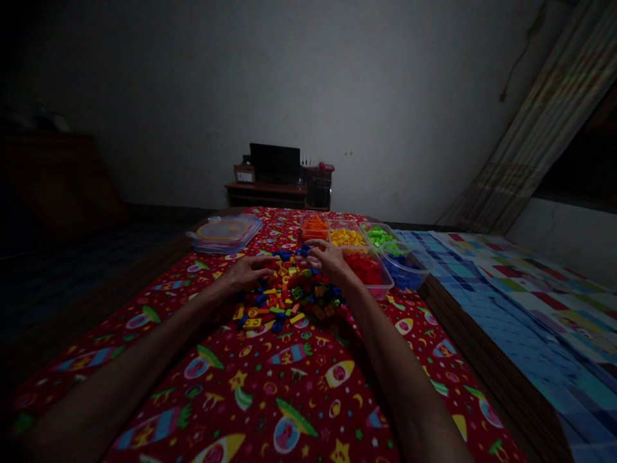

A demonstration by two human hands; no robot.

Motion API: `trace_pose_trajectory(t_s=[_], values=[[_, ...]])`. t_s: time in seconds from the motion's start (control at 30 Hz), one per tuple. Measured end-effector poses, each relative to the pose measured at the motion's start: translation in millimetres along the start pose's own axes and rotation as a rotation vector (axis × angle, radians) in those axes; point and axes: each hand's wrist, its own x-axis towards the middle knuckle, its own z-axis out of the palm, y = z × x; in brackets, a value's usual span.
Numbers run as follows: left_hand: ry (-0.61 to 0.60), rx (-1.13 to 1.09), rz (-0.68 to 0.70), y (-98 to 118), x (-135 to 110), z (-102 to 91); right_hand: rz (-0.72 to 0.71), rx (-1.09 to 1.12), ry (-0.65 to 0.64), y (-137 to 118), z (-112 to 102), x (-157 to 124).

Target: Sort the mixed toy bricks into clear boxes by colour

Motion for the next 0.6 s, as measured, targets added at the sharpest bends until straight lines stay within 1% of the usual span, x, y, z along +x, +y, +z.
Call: trace_pose_trajectory(t_s=[0.03,0.1,0.17,0.27,0.33,0.4,0.47,0.53,0.6], values=[[0.004,0.000,0.003,2,-1,0.0,0.003,-0.069,0.000,0,0,0],[0.015,0.008,0.013,8,-3,-0.5,-0.011,-0.307,0.021,-1,-2,-1],[0.022,0.021,0.016,12,-4,-1.6,-0.079,-0.636,0.055,-1,-5,-3],[0.042,0.043,-0.015,13,-3,-2.9,-0.203,-1.160,0.095,1,-10,-7],[0.052,0.047,-0.031,11,-2,-2.8,-0.236,-1.397,0.120,4,-11,-10],[0.054,0.037,-0.034,9,-1,-2.2,-0.272,-1.486,0.132,8,-9,-10],[0.048,0.027,-0.026,9,0,-1.3,-0.361,-1.488,0.081,14,-5,-8],[0.046,0.022,-0.010,9,0,-0.4,-0.421,-1.457,-0.048,21,0,-4],[0.032,0.002,0.008,8,1,0.2,-0.386,-1.414,-0.198,26,5,0]])
